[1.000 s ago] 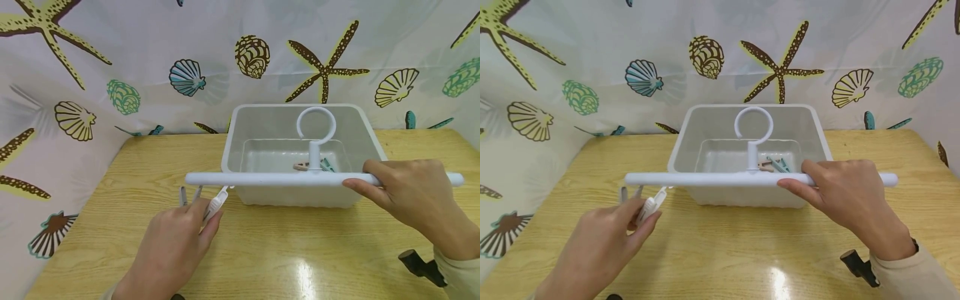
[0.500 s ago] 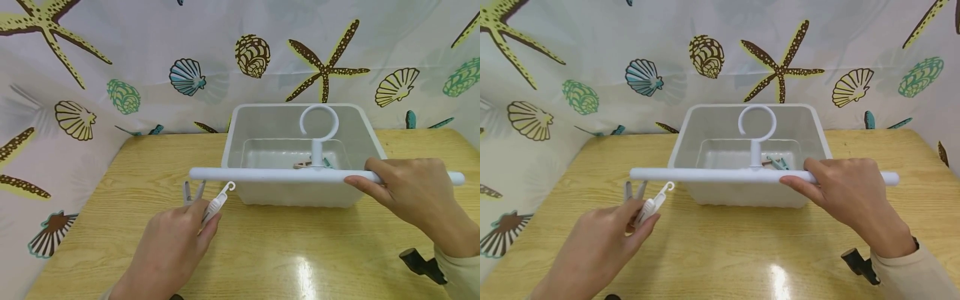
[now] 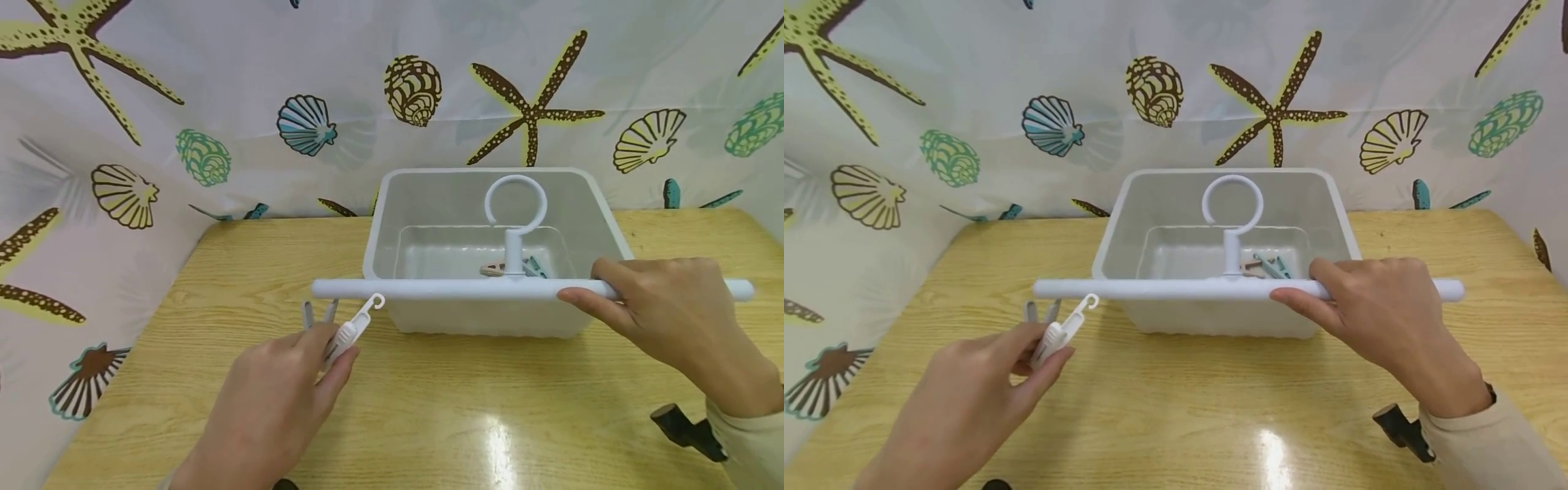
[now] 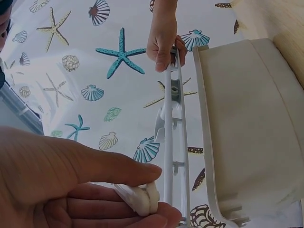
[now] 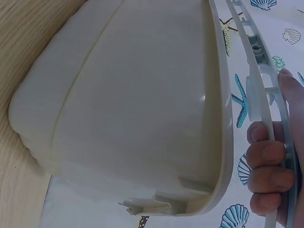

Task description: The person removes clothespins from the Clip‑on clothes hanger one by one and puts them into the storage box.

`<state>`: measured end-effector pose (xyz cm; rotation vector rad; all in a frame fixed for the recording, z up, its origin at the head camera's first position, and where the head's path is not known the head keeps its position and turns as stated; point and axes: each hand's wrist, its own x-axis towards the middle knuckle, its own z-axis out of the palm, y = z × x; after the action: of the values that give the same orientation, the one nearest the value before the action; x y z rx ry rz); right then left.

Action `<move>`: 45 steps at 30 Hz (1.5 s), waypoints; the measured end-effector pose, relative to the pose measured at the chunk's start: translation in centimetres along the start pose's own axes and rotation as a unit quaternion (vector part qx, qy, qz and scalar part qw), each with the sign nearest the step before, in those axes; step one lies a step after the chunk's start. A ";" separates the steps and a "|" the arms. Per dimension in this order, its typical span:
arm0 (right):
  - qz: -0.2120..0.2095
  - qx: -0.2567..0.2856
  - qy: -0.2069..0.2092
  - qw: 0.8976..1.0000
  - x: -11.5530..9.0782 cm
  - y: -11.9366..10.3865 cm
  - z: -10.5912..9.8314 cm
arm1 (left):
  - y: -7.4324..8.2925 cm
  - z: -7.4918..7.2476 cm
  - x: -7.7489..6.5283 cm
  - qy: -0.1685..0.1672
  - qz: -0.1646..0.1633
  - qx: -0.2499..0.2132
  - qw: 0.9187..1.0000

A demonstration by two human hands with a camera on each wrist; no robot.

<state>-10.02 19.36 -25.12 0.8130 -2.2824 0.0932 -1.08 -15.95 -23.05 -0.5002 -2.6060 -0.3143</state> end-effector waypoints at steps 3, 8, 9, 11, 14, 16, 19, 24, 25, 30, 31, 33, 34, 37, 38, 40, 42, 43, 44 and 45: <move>0.001 0.002 -0.001 1.000 0.0 0.0 0.0 | -0.3 0.1 -0.2 0.003 0.009 -0.008 1.000; -0.005 0.005 0.000 1.000 0.0 0.0 -0.1 | -1.1 0.3 -0.3 0.010 0.019 -0.016 1.000; -0.007 0.006 0.002 1.000 0.0 0.0 -0.1 | -1.2 0.2 -0.3 0.014 0.021 -0.018 1.000; -0.012 0.006 0.006 1.000 0.0 0.0 -0.1 | -1.4 0.1 -0.1 0.024 0.031 -0.019 0.999; -0.032 0.011 0.014 0.999 -0.1 -0.1 -0.2 | -1.8 0.2 0.1 0.036 0.043 -0.014 0.998; -0.049 0.015 0.019 0.999 -0.1 -0.1 -0.3 | -2.5 0.8 0.1 0.040 0.045 -0.004 0.998; -0.064 0.016 0.028 0.997 -0.2 -0.2 -0.6 | -4.3 2.5 -0.2 0.046 0.050 0.007 0.998; -0.074 -0.001 0.066 0.995 0.0 -0.3 -1.1 | -8.1 6.1 -0.7 0.058 0.059 0.005 0.997; -0.077 -0.008 0.074 0.994 0.0 -0.3 -1.2 | -8.8 6.7 -0.8 0.057 0.058 0.005 0.997; -0.084 -0.038 0.103 0.990 0.0 -0.4 -1.4 | -9.4 6.6 0.4 0.052 0.058 0.000 0.997; -0.082 -0.040 0.105 0.990 -0.1 -0.5 -1.4 | -8.7 5.8 1.0 0.051 0.057 0.005 0.997; -0.077 -0.039 0.112 0.990 -0.3 -0.7 -1.4 | -6.4 3.3 2.3 0.043 0.062 0.013 0.997; -0.072 -0.038 0.116 0.990 -0.4 -0.8 -1.4 | -5.1 1.9 3.0 0.039 0.065 0.016 0.997; -0.058 -0.035 0.127 0.990 -0.7 -1.1 -1.5 | -1.8 -1.7 4.8 0.022 0.081 0.014 0.996; -0.054 -0.033 0.132 0.989 -0.8 -1.2 -1.5 | -1.1 -2.5 5.2 0.017 0.089 0.012 0.996; -0.048 -0.030 0.136 0.989 -1.1 -1.4 -1.5 | -0.1 -3.5 6.1 0.006 0.096 0.009 0.995; -0.045 -0.026 0.145 0.988 -1.4 -1.5 -1.5 | 0.4 -3.9 6.8 -0.004 0.098 0.009 0.995; -0.045 -0.025 0.147 0.988 -1.5 -1.5 -1.4 | 0.4 -3.9 7.2 -0.010 0.095 0.008 0.995; -0.044 -0.025 0.145 0.988 -1.6 -1.5 -1.4 | 0.4 -3.8 7.5 -0.014 0.092 0.009 0.996; -0.044 -0.025 0.146 0.988 -1.8 -1.5 -1.3 | 0.3 -3.7 7.9 -0.016 0.089 0.010 0.996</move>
<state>-7.36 19.44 -25.49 0.8149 -1.9637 0.1082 -5.96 -14.49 -16.03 -0.7298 -2.5694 -0.2233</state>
